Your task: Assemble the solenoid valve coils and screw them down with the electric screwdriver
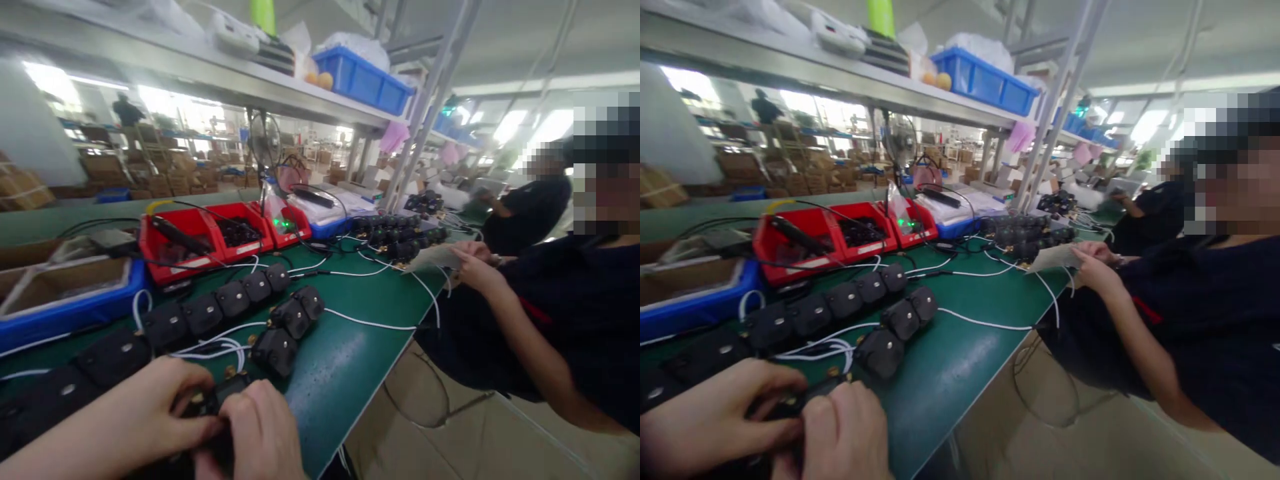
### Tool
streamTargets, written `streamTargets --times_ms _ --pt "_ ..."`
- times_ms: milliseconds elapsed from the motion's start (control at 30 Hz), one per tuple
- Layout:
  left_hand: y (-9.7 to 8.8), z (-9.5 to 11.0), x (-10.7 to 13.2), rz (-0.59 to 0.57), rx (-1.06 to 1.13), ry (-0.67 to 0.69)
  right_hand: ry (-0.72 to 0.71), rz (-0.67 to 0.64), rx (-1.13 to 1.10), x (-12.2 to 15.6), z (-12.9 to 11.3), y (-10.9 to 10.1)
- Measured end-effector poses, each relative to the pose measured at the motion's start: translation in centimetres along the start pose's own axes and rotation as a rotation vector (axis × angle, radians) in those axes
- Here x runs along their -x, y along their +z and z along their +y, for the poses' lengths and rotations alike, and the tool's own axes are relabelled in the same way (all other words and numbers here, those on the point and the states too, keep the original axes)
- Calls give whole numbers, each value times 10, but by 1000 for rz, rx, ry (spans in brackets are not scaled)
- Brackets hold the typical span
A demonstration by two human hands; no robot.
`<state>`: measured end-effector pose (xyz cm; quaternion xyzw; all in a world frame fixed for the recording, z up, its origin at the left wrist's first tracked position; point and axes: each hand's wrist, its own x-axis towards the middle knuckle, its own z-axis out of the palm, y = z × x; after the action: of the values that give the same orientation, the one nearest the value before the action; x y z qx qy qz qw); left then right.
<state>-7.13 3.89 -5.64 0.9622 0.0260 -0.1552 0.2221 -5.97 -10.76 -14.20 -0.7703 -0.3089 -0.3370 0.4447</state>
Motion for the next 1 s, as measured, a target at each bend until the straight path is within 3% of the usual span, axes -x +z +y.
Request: streamTargets --times_ms 100,233,367,467,567,733,900,1000 --pt "-14 9 6 -73 63 -140 -18 -102 -92 -5 9 -17" --pt "-24 3 25 -12 68 -237 -63 -188 -85 -15 25 -30" --pt "-18 -13 45 50 -26 -304 -177 -283 -132 -18 29 -32" --pt "-9 -19 46 28 -11 -311 -269 -310 -185 -16 27 -31" --pt "-4 -18 40 -10 125 -289 -359 -348 -199 -19 29 -31" --pt "0 -9 34 27 188 -327 -500 -458 -172 -34 46 -32" --pt "-9 -2 39 139 162 -313 -501 -515 -156 -42 55 -31" --pt "-11 12 57 327 394 -306 -409 -449 -207 -44 47 -38"
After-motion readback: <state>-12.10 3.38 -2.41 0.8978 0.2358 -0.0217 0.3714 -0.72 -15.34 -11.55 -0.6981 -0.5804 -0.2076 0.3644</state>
